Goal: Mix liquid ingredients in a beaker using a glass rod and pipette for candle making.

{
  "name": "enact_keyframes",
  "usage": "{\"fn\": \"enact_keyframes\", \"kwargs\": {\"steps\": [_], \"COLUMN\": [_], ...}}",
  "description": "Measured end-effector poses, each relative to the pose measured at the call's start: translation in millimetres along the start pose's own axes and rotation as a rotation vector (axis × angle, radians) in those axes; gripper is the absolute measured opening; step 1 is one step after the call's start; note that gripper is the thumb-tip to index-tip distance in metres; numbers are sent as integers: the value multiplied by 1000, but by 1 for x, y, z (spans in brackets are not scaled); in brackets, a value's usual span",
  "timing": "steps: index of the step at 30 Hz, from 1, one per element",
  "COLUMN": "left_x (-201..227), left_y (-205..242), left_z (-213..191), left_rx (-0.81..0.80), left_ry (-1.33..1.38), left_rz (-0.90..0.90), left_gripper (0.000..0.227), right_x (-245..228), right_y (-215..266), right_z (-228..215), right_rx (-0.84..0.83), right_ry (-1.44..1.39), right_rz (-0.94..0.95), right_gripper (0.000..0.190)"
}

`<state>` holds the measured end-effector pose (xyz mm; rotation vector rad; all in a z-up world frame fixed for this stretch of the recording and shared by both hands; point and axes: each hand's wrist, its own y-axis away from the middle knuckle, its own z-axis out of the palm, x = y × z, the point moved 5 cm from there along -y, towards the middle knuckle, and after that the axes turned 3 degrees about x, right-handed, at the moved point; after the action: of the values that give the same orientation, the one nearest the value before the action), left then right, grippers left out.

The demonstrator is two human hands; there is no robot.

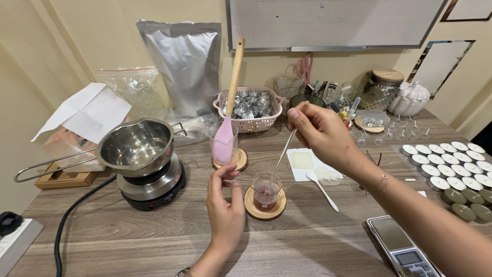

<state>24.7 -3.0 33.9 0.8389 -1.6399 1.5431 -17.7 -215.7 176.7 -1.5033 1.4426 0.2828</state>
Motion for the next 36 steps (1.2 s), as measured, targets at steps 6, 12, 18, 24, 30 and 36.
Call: {"fn": "enact_keyframes", "kwargs": {"steps": [6,12,18,24,30,36], "left_x": [0,-4,0,-1,-1,-1], "left_y": [0,1,0,0,0,0], "left_z": [2,1,0,1,1,1], "left_rx": [-23,-3,-6,-11,-10,-16], "left_ry": [-38,56,56,67,55,66], "left_rz": [5,-79,-78,-89,-104,-95], "left_gripper": [28,28,28,26,27,25], "right_x": [6,10,9,12,12,11], "right_y": [1,1,1,1,1,0], "right_z": [-3,-11,-14,-15,-16,-16], "right_rx": [59,91,73,62,56,58], "right_ry": [-127,-147,-163,-141,-183,-192], "right_rz": [-34,-9,-15,18,21,23], "right_gripper": [34,34,35,35,35,35]}}
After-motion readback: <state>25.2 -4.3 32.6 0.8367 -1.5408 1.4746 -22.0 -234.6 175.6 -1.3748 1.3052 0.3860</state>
